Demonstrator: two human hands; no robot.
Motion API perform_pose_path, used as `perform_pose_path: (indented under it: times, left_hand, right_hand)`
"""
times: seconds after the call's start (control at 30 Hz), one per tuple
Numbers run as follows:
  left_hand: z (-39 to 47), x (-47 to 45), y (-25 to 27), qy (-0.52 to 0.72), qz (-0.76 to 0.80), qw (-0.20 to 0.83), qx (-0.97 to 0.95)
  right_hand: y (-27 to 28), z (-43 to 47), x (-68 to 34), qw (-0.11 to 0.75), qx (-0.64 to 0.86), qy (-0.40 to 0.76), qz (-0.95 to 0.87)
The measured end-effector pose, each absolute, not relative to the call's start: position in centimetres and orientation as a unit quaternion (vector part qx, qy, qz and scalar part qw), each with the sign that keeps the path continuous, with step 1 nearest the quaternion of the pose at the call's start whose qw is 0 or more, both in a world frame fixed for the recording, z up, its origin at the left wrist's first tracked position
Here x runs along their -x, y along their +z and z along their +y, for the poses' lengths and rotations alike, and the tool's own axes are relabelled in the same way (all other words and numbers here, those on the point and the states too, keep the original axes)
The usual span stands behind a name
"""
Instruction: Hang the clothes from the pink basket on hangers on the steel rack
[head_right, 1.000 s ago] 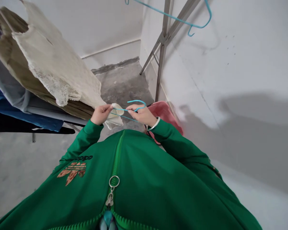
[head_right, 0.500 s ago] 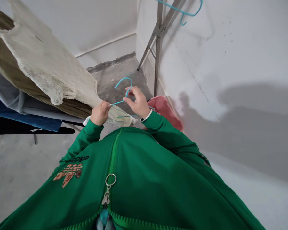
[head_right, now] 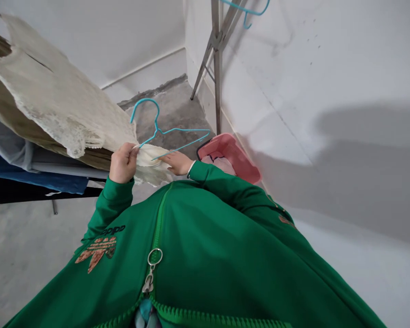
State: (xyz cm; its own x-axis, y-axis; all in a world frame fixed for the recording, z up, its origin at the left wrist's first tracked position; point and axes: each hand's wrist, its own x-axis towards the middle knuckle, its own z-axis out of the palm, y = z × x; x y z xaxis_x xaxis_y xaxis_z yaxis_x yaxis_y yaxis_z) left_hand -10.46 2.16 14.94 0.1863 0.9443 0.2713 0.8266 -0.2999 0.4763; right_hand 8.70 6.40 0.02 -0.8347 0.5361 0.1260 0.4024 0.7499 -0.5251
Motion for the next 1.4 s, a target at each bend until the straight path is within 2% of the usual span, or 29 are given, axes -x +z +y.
perform_pose_path:
  times: [0.13,0.27,0.4,0.53,0.7,0.87,0.97,1.03,1.2,1.4]
  left_hand:
    - [1.5,11.2,16.3,0.279,0.575,0.099,-0.762]
    - [1.2,13.0,16.8,0.287,0.589,0.087,-0.751]
    - [1.2,15.1,15.8,0.284,0.592,0.075,-0.750]
    - [1.3,15.8,14.4,0.241,0.599,0.075,-0.760]
    - [2.0,14.9,13.7,0.193,0.631,-0.012,-0.751]
    - [2.8,14.7,13.6,0.244,0.657,-0.075,-0.710]
    - [3.1,14.9,13.6,0.280,0.639,-0.074,-0.712]
    - [3.3,15.0,13.7,0.292,0.627,-0.065,-0.720]
    - [3.4,14.8,14.2,0.304,0.600,-0.040,-0.739]
    - [3.0,14.8,14.5,0.333,0.575,0.000,-0.747]
  right_hand:
    - [-0.6,7.3,-9.4,0.061,0.279,0.229,-0.931]
    - [-1.2,7.8,-11.9,0.077,0.352,0.212,-0.908]
    - [-1.6,8.5,-15.2,0.129,0.431,0.202,-0.870]
    - [-1.4,9.1,-17.6,0.228,0.435,0.213,-0.845]
    - [0.4,8.4,-18.6,0.340,0.441,0.204,-0.805]
    - [3.1,5.9,-19.0,0.380,0.348,0.301,-0.802]
    - [4.2,5.5,-19.4,0.423,0.395,0.296,-0.760]
    - [4.4,6.2,-19.5,0.412,0.436,0.263,-0.756]
    - [3.4,9.7,-19.1,0.318,0.451,0.188,-0.813]
    - [2.8,11.8,-18.4,0.288,0.398,0.187,-0.851]
